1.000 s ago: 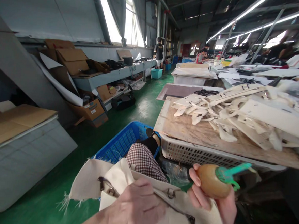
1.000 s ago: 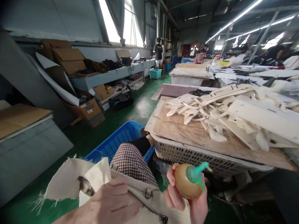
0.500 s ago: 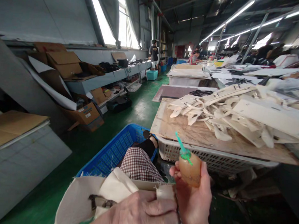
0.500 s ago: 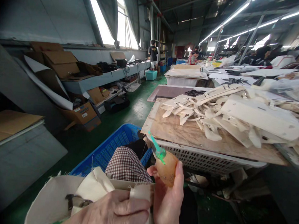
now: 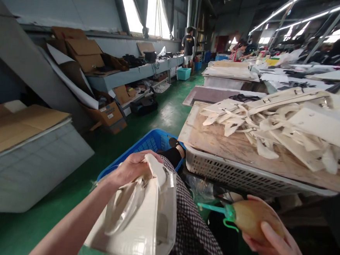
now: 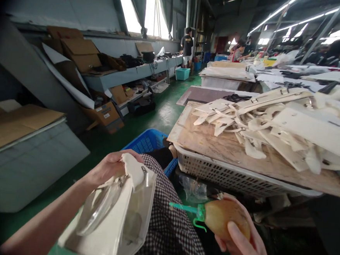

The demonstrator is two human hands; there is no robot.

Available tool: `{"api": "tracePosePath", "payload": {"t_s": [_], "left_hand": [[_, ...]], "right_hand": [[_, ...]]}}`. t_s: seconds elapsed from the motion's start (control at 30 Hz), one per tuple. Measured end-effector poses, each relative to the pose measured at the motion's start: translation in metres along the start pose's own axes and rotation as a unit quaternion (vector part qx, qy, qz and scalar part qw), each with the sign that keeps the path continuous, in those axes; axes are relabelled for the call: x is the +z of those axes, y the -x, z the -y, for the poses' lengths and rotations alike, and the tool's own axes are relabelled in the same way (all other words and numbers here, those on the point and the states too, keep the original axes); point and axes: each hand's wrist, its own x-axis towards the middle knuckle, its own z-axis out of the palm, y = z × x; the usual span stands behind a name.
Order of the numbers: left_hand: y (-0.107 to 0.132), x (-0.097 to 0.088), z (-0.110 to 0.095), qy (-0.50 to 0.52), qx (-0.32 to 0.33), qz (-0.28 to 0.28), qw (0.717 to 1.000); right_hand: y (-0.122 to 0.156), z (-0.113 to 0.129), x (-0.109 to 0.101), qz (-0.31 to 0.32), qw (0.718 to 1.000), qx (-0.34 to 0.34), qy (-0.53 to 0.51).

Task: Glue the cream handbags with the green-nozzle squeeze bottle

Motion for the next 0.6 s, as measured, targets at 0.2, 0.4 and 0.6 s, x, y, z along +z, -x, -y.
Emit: {"api": "tracePosePath", "payload": {"t_s": [0.2,0.4,0.6], "left_hand": [[-0.021,0.01,0.012,-0.017,0.029,0.057,0.998],[-0.031,0.013,0.037,-0.027,0.088,0.143,0.985],[-0.031,0.007,0.044,0.02,0.077,0.141,0.987]], "right_hand": [[-0.002,-0.008,0.006,0.041,0.992,-0.074,0.092],[-0.008,-0.009,0.029,0.046,0.973,-0.11,0.197],[-0.02,-0.014,0.038,0.079,0.969,-0.114,0.204]]}}
